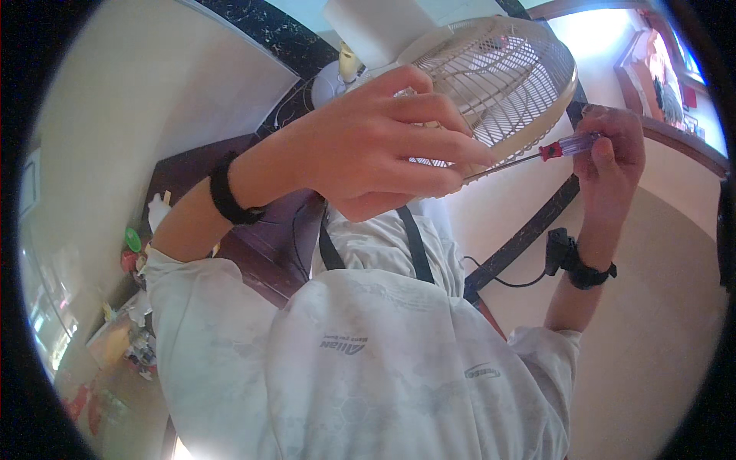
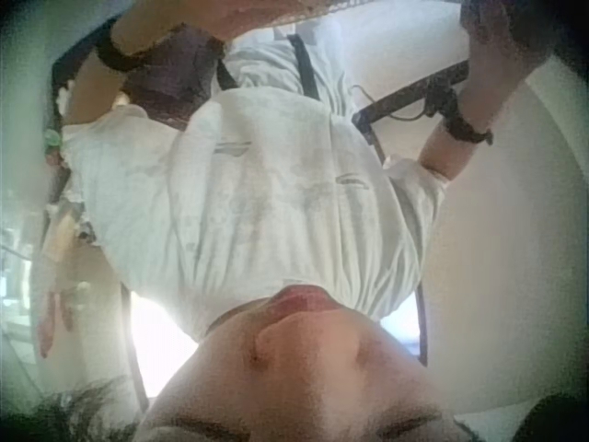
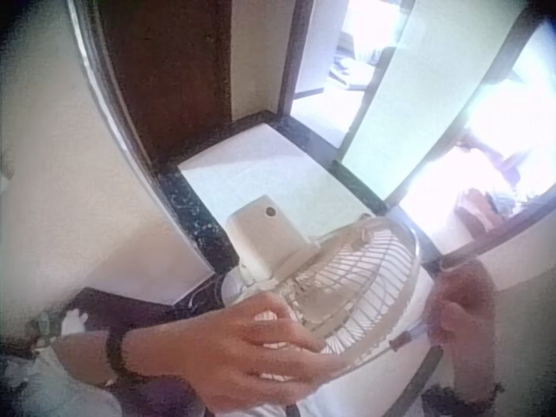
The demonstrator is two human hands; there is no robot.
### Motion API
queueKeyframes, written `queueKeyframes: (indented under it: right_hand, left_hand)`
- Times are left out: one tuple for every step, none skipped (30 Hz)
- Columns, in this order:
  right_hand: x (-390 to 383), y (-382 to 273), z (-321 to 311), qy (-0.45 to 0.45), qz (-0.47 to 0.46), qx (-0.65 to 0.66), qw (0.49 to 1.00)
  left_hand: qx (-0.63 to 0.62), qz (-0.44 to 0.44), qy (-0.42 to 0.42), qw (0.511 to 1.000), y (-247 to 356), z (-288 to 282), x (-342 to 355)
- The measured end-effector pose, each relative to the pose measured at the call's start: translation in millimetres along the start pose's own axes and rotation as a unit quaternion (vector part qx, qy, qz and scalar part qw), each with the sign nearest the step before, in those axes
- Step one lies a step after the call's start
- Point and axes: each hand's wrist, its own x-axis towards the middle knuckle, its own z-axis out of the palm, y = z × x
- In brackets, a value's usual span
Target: The user is using a screwdriver to tighten or loosen a screw on the outer cage of a floor fan.
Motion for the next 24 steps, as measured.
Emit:
queueKeyframes:
  right_hand:
    - [-2.0,1.3,-4.4,-0.008,-0.010,-0.028,1.000]
    - [-3.7,3.0,-8.1,-0.016,-0.019,-0.055,0.998]
    - [-4.6,5.3,-10.5,-0.016,-0.019,-0.056,0.998]
    - [-5.6,7.7,-12.7,-0.016,-0.032,-0.052,0.998]
    - [-6.0,8.6,-13.9,-0.016,-0.044,-0.047,0.998]
    - [-6.3,7.7,-13.0,-0.016,-0.044,-0.048,0.998]
    - [-6.2,7.2,-10.5,-0.026,-0.047,-0.015,0.998]
    - [-6.4,6.4,-9.1,-0.036,-0.050,0.019,0.998]
    - [-7.2,4.0,-10.2,-0.037,-0.050,0.019,0.998]
    - [-8.6,0.5,-12.9,-0.046,-0.029,-0.022,0.998]
    - [-9.2,-1.5,-15.2,-0.054,-0.009,-0.063,0.997]
    - [-9.5,-0.9,-16.9,-0.055,-0.009,-0.063,0.996]
    - [-10.7,0.6,-18.3,-0.044,-0.003,-0.081,0.996]
    - [-11.5,1.4,-19.0,-0.034,0.002,-0.100,0.994]
    - [-11.9,1.1,-18.9,-0.034,0.002,-0.100,0.994]
    - [-12.3,0.6,-18.8,-0.027,0.007,-0.099,0.995]
    - [-12.3,0.2,-18.7,-0.019,0.011,-0.099,0.995]
    - [-10.2,-0.2,-17.8,-0.020,0.011,-0.099,0.995]
    - [-6.1,-1.5,-16.4,-0.046,-0.009,-0.105,0.993]
    - [-3.1,-1.7,-15.4,-0.073,-0.030,-0.111,0.991]
    - [-1.7,-1.2,-15.0,-0.074,-0.029,-0.111,0.991]
    - [-0.3,-0.4,-14.5,-0.076,-0.038,-0.112,0.990]
    - [1.3,0.4,-14.1,-0.078,-0.047,-0.112,0.990]
    - [4.3,1.7,-14.3,-0.079,-0.047,-0.112,0.989]
  left_hand:
    - [-0.001,-0.002,0.001,1.000,0.1,0.1,0.3]
    - [-0.001,-0.001,0.001,1.000,0.2,-0.3,0.6]
    - [-0.001,-0.005,-0.001,1.000,0.3,-0.9,0.9]
    - [-0.001,-0.008,-0.004,1.000,0.5,-1.3,1.4]
    - [-0.001,-0.008,-0.004,1.000,0.5,-1.3,1.9]
    - [-0.002,-0.009,-0.001,1.000,0.5,-1.2,2.3]
    - [-0.003,-0.011,0.001,1.000,0.4,-1.0,1.9]
    - [-0.002,-0.012,0.002,1.000,0.3,-1.3,1.8]
    - [-0.007,-0.013,-0.001,1.000,0.0,-2.0,2.0]
    - [-0.012,-0.013,-0.004,1.000,-0.4,-2.3,2.4]
    - [-0.012,-0.013,-0.004,1.000,-0.7,-2.4,2.5]
    - [-0.011,-0.014,-0.007,1.000,-0.9,-2.5,2.5]
    - [-0.010,-0.014,-0.010,1.000,-0.8,-2.3,2.4]
    - [-0.010,-0.014,-0.010,1.000,-0.7,-1.8,2.0]
    - [-0.007,-0.013,-0.008,1.000,-0.4,-1.1,1.3]
    - [-0.004,-0.012,-0.005,1.000,-0.1,-0.5,0.7]
    - [-0.004,-0.012,-0.005,1.000,-0.2,-0.5,0.2]
    - [-0.001,-0.009,-0.005,1.000,-0.4,-0.7,-0.4]
    - [0.001,-0.006,-0.006,1.000,-0.6,-1.2,-0.4]
    - [0.001,-0.007,-0.005,1.000,-0.6,-1.0,-0.5]
    - [0.003,-0.006,-0.004,1.000,-0.5,-0.3,-0.7]
    - [0.006,-0.006,-0.002,1.000,-0.3,-0.1,-1.0]
    - [0.007,-0.007,-0.002,1.000,0.0,-0.3,-1.2]
    - [0.009,-0.007,-0.001,1.000,0.3,-0.6,-1.3]
